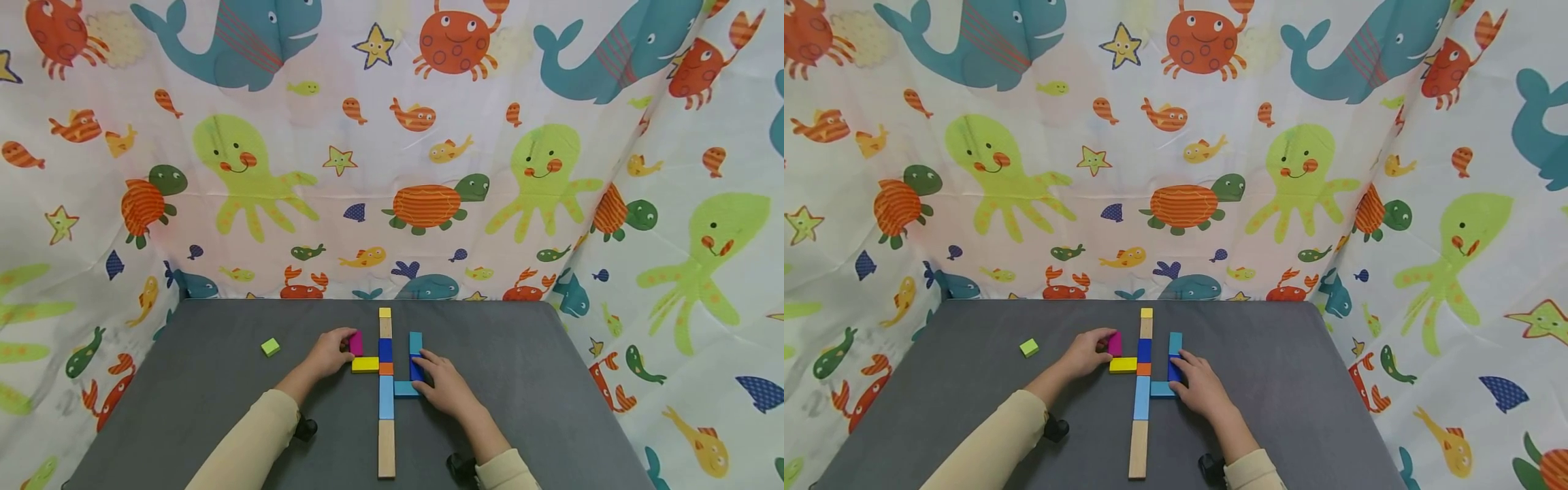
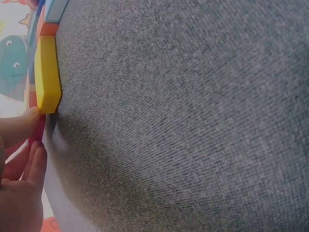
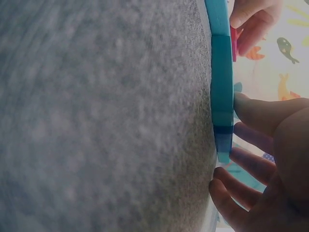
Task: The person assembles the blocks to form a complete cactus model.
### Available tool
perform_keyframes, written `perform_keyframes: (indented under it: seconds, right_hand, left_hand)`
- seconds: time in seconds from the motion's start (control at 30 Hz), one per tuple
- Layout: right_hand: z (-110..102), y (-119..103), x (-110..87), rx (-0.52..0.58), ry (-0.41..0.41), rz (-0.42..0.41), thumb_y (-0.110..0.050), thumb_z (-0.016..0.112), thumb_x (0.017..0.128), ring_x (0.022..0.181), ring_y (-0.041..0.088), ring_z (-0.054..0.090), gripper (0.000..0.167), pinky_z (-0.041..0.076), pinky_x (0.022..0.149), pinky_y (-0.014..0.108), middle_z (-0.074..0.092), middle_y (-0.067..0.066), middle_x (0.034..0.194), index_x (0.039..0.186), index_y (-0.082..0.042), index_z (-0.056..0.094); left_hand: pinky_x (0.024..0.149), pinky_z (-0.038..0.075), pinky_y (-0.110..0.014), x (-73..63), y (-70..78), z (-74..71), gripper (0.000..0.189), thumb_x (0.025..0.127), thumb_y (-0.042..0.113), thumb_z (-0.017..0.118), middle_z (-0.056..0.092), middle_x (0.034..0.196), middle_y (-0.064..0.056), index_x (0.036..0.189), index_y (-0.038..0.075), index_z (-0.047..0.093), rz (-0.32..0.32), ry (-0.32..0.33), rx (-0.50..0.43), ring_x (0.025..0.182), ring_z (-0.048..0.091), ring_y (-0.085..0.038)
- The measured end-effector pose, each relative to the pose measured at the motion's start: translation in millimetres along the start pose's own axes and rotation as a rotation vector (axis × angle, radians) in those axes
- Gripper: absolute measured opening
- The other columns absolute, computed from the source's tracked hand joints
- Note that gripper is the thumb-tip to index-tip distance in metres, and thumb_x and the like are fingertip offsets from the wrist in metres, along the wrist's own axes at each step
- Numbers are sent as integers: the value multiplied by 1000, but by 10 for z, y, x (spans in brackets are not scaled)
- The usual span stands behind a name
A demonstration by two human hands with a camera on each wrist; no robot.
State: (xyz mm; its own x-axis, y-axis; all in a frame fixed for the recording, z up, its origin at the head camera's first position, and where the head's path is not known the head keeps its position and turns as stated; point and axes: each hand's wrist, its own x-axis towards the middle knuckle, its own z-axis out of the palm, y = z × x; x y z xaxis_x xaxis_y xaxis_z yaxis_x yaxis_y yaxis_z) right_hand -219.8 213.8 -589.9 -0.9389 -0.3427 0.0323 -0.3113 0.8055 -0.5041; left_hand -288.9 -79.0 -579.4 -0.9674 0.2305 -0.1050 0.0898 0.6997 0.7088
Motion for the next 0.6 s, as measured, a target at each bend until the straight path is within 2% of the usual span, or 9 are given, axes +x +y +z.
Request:
perform_keyframes:
  seconds: [0.37, 0.6]
  right_hand:
    - [38, -33, 39, -3, -3, -11, -32, 69, 96, 140, 38, 43, 55, 41, 109, 58, 44, 12, 157, 147, -14, 54]
    - [54, -23, 22, -12, 14, 42, -34, 70, 96, 141, 36, 43, 55, 42, 108, 57, 44, 9, 158, 146, -16, 56]
  left_hand:
    - [97, 52, -45, -14, -105, -22, 53, 94, 8, 71, 62, 130, -14, 144, 7, 55, 7, -17, 10, 105, 58, -25]
    - [100, 52, -46, 2, -121, 26, 54, 94, 6, 70, 56, 141, -15, 146, 6, 52, 65, -19, 3, 109, 57, -26]
